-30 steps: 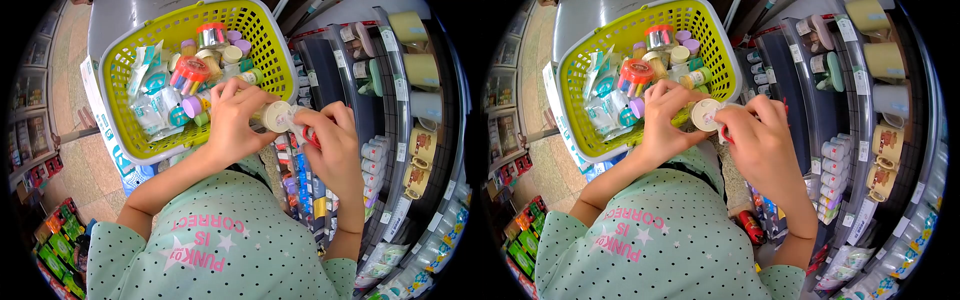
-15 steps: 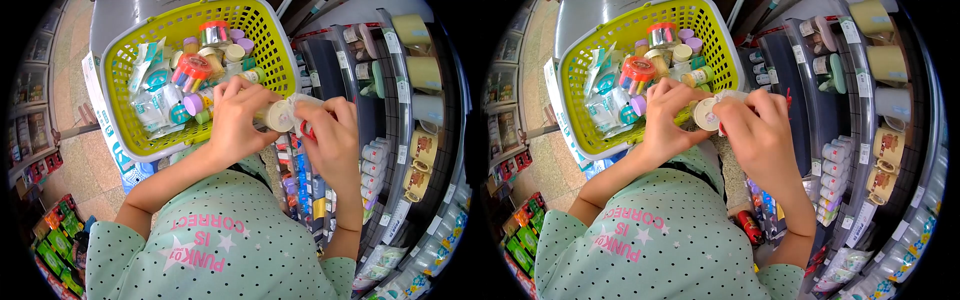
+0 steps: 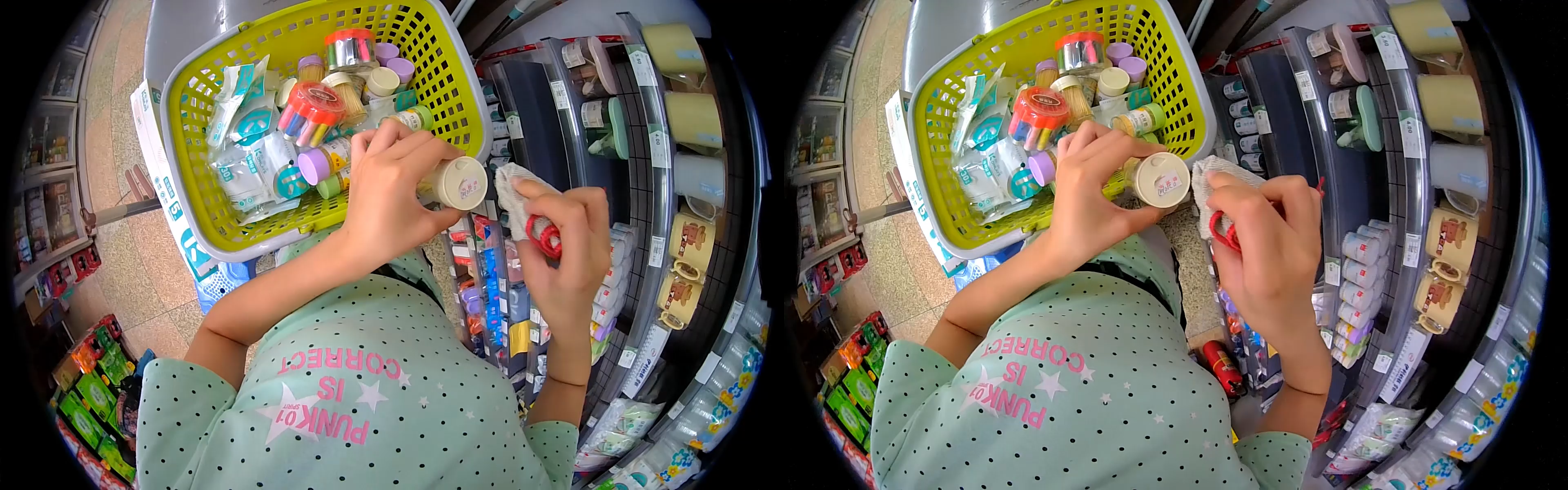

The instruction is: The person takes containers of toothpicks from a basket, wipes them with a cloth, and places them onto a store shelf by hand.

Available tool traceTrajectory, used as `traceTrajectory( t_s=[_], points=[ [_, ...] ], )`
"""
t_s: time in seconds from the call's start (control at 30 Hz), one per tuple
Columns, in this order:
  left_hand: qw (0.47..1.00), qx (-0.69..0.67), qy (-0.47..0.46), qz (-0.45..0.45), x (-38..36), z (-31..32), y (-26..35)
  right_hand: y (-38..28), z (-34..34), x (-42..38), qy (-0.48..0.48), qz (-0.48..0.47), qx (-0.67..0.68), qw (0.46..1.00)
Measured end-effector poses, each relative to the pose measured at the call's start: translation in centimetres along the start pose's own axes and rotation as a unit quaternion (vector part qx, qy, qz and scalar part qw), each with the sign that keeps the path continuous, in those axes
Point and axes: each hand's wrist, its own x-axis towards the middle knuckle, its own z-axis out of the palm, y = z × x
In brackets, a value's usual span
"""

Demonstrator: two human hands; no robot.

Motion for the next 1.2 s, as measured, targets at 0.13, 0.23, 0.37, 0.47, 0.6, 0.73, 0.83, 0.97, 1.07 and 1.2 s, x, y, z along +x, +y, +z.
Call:
traceTrajectory(
  t_s=[0.13, 0.23, 0.37, 0.47, 0.6, 0.73, 0.83, 0.97, 1.07, 1.2],
  points=[
    [1.000, -0.001, -0.001, -0.002, 0.1, 0.1, 0.1, 0.2, 0.8, -0.1, -0.024, -0.037, -0.001, 0.999],
    [1.000, -0.002, 0.013, 0.010, -0.1, 0.3, 0.0, -0.3, 1.2, -0.1, -0.035, -0.062, -0.025, 0.997],
    [1.000, -0.009, 0.000, 0.009, -0.2, 0.2, 0.0, 0.2, 2.3, -0.1, -0.003, -0.090, -0.031, 0.995],
    [1.000, -0.021, -0.010, -0.004, -0.4, 0.1, -0.1, 1.0, 3.1, 0.1, 0.019, -0.107, -0.017, 0.994],
    [1.000, -0.007, -0.006, 0.009, -0.5, 0.0, -0.2, 1.9, 3.7, 0.3, 0.035, -0.148, -0.003, 0.988],
    [1.000, -0.008, -0.002, 0.014, -0.5, 0.0, -0.3, 2.3, 4.0, 1.0, 0.034, -0.200, -0.007, 0.979],
    [1.000, -0.006, -0.005, 0.017, -0.5, -0.2, -0.1, 2.4, 3.7, 1.5, 0.018, -0.220, -0.015, 0.975],
    [1.000, 0.009, -0.003, 0.010, -0.4, -0.3, 0.1, 2.3, 3.7, 1.7, 0.010, -0.229, -0.034, 0.973],
    [1.000, 0.018, 0.004, 0.005, -0.4, -0.4, 0.2, 2.2, 3.3, 1.3, -0.001, -0.220, -0.041, 0.975],
    [1.000, 0.028, 0.012, 0.003, -0.6, -0.2, 0.1, 1.8, 2.1, -0.3, -0.033, -0.182, -0.024, 0.982]
  ],
)
